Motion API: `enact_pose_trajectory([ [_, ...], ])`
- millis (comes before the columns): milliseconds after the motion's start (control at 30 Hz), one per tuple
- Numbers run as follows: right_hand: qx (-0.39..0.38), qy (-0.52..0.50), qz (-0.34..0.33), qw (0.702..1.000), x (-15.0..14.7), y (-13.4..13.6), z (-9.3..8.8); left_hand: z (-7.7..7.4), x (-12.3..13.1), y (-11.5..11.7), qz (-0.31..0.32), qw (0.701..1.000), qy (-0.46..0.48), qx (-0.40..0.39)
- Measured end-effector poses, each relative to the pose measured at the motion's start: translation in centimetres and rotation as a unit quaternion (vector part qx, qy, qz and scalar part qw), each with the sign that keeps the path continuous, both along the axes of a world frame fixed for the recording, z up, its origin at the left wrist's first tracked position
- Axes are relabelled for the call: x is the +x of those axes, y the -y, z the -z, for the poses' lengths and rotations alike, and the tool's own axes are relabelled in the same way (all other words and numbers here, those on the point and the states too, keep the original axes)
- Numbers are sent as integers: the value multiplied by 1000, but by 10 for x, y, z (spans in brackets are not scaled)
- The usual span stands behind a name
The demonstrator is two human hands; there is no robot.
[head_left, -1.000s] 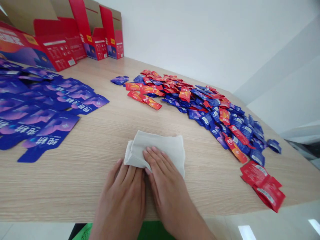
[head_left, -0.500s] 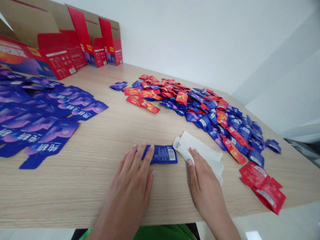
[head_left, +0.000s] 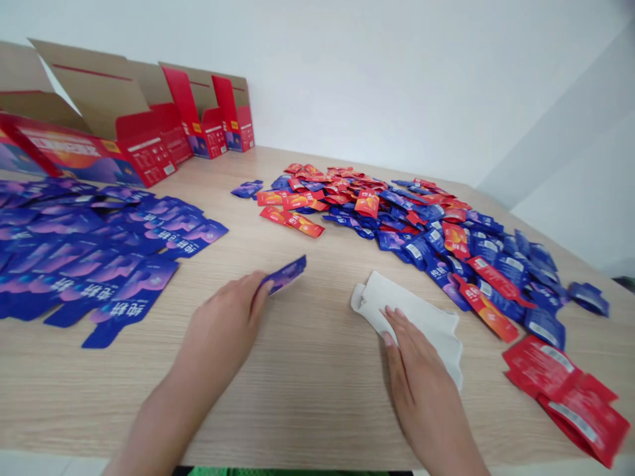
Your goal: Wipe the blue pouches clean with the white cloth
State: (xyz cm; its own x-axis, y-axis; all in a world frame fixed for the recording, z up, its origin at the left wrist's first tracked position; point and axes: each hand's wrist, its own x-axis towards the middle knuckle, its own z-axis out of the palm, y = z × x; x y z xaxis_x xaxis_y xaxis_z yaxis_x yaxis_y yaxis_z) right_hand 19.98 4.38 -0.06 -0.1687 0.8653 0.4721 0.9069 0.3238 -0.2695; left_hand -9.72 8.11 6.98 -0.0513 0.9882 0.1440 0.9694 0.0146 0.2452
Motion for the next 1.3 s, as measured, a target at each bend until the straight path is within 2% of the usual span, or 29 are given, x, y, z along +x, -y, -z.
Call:
enact_pose_trajectory([
  [133, 4, 0, -9, 1000, 2, 0, 3, -1, -35, -8, -84, 996, -14, -3],
  [233, 0, 1, -7, 1000, 2, -1, 6, 3, -44, -8, -109, 993, -29, 37],
  [300, 0, 4, -5, 1000, 2, -1, 7, 9, -41, -6, -82, 993, -38, 69],
  [467, 0, 10, 0, 1000, 1, 0, 6, 32, -34, -14, 69, 995, -43, 64],
  [600, -17, 15, -2, 1000, 1, 0, 5, 42, -61, -26, 77, 993, -76, 41],
  [800, -20, 16, -3, 1000, 1, 0, 6, 37, -116, -39, 31, 990, -134, 19],
  [967, -10, 16, -5, 1000, 0, 0, 4, 33, -144, -51, -4, 986, -168, 3],
  [1100, -23, 10, -16, 1000, 0, 1, 0, 29, -148, -54, -16, 982, -188, 2],
  [1300, -66, -26, 0, 997, -5, 2, -6, 28, -133, -52, 12, 982, -190, 13],
])
